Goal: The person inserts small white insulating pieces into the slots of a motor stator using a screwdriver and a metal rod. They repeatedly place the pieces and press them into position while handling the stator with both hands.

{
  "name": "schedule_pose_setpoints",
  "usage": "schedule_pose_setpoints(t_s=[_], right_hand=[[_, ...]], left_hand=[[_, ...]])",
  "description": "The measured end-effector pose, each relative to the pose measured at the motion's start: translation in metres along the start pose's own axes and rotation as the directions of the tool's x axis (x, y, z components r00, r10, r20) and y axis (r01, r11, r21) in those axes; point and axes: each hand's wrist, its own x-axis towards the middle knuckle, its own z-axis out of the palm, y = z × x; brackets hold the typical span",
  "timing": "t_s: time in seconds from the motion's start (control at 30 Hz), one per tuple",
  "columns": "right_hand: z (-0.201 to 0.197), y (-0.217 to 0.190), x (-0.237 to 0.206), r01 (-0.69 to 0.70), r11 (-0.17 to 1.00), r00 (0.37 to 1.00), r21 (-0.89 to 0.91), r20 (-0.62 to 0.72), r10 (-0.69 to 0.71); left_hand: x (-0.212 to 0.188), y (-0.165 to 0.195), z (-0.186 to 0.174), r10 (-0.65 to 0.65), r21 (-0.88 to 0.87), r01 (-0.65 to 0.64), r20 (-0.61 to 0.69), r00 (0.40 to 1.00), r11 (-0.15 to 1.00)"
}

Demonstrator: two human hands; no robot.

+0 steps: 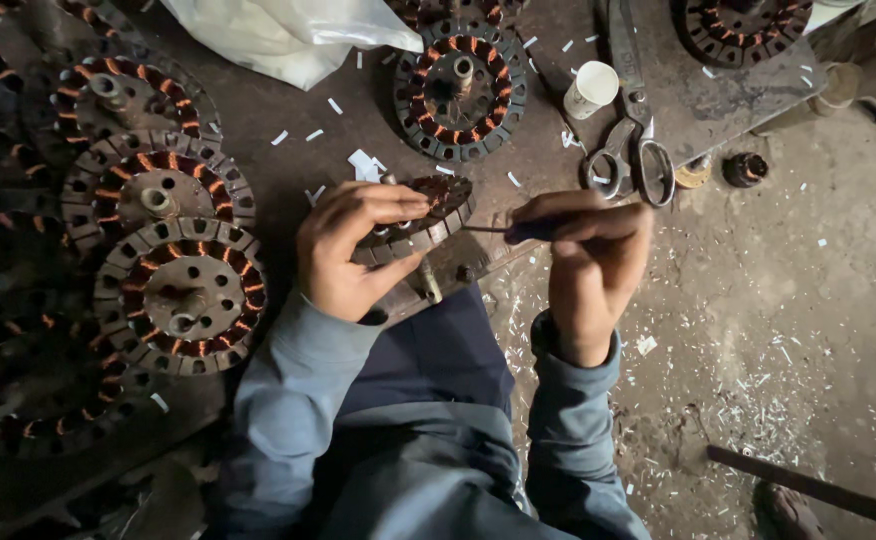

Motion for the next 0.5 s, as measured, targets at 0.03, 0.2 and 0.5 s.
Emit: schedule_pose_setpoints(t_s=[0.03, 0.2, 0.5], right_hand=[[0.004, -0.004, -0.001, -0.021, 1.0, 0.999, -0.016, 0.025, 0.021], [0.03, -0.018, -0.014, 0.188, 0.93, 0.954, -0.315, 0.284, -0.097], [0.085, -0.053, -0.032, 0.169, 0.702, 0.962, -0.692, 0.27, 0.034]], left_hand=[[0.0, 0.0, 0.0, 0.005, -0.004, -0.005, 0.002, 1.0, 1.0], [-0.002, -0.002, 0.001, 0.01, 0.033, -0.01, -0.011, 1.0, 0.999], [-0.007, -0.01, -0.001, 0.036, 0.026, -0.035, -0.008, 0.999, 0.999]])
